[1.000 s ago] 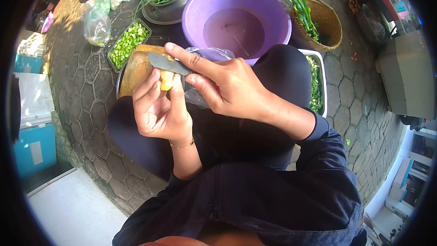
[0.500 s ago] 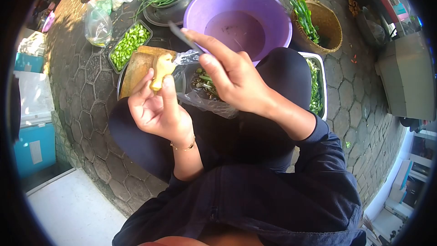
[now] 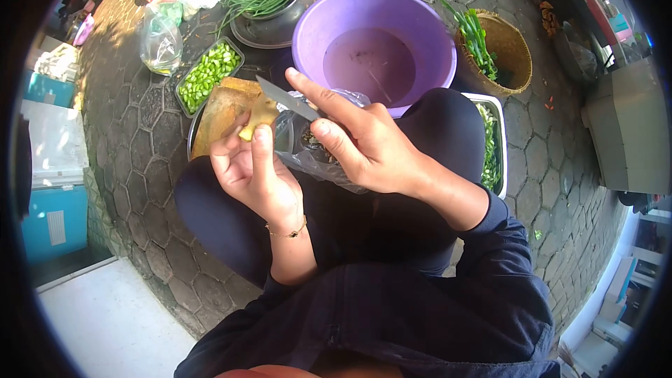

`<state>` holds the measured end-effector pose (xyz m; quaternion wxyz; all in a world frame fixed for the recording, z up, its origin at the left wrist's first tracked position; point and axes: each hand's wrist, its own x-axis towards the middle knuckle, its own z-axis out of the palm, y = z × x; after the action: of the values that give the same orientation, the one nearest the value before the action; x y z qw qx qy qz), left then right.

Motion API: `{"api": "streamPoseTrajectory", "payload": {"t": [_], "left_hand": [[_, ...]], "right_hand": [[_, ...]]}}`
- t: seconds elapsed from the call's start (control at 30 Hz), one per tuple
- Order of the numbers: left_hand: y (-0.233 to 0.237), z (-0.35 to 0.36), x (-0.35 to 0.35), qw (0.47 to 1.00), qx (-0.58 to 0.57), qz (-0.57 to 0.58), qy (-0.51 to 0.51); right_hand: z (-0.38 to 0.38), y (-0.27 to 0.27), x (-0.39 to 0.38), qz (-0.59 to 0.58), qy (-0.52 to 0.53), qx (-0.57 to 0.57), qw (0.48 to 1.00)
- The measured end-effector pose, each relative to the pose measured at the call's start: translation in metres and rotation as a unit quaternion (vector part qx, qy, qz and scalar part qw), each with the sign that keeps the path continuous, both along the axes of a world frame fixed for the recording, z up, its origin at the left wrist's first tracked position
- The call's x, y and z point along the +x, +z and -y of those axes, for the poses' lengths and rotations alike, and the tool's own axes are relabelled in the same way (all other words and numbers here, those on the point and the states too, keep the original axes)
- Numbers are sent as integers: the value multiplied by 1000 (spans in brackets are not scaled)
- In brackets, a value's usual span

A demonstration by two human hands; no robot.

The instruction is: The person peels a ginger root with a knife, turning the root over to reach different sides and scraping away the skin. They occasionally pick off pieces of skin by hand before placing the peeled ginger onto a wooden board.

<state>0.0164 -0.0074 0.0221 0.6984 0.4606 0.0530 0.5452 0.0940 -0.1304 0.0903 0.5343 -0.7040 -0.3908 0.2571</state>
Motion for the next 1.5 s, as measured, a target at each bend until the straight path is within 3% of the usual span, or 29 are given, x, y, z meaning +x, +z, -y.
{"api": "streamPoseTrajectory", "payload": {"t": [0.13,0.2,0.3,0.4,0.5,0.7,0.73,0.8,0.87,0.93,0.97,1.0,1.07,1.2,1.27,1.5], "left_hand": [[3,3,0,997,78,-8,19],[2,3,1,995,99,-3,24],[0,6,3,988,140,2,56],[-4,4,2,976,192,-17,98],[0,5,1,960,240,-35,138],[5,14,-2,983,144,-44,109],[6,15,-2,983,144,-45,110],[6,17,-2,979,169,-52,106],[8,17,-1,981,159,-44,97],[11,17,1,989,128,-14,79],[12,15,1,990,120,-10,68],[10,12,2,990,120,-11,70],[4,6,4,982,168,3,87],[0,2,4,973,209,-8,103],[-1,0,4,959,252,-20,130],[1,3,4,942,295,-44,154]], "right_hand": [[-2,-12,1,44,3,23,999],[-9,-24,5,186,2,116,976],[-13,-28,8,256,-4,148,955],[-10,-24,6,214,8,120,969],[-10,-24,6,253,-8,109,961],[-13,-29,2,349,-68,59,933],[-12,-25,0,349,-67,59,933],[-8,-13,-3,295,-71,-56,951],[-10,-18,2,340,-77,-35,937],[-13,-23,6,225,-95,71,967],[-6,-17,6,97,-77,46,991],[-8,-19,8,114,-76,79,987],[-3,-12,7,16,-55,72,996],[0,-9,5,124,-4,43,991],[-8,-26,7,217,-8,118,969],[-5,-17,4,258,-5,41,965]]}}
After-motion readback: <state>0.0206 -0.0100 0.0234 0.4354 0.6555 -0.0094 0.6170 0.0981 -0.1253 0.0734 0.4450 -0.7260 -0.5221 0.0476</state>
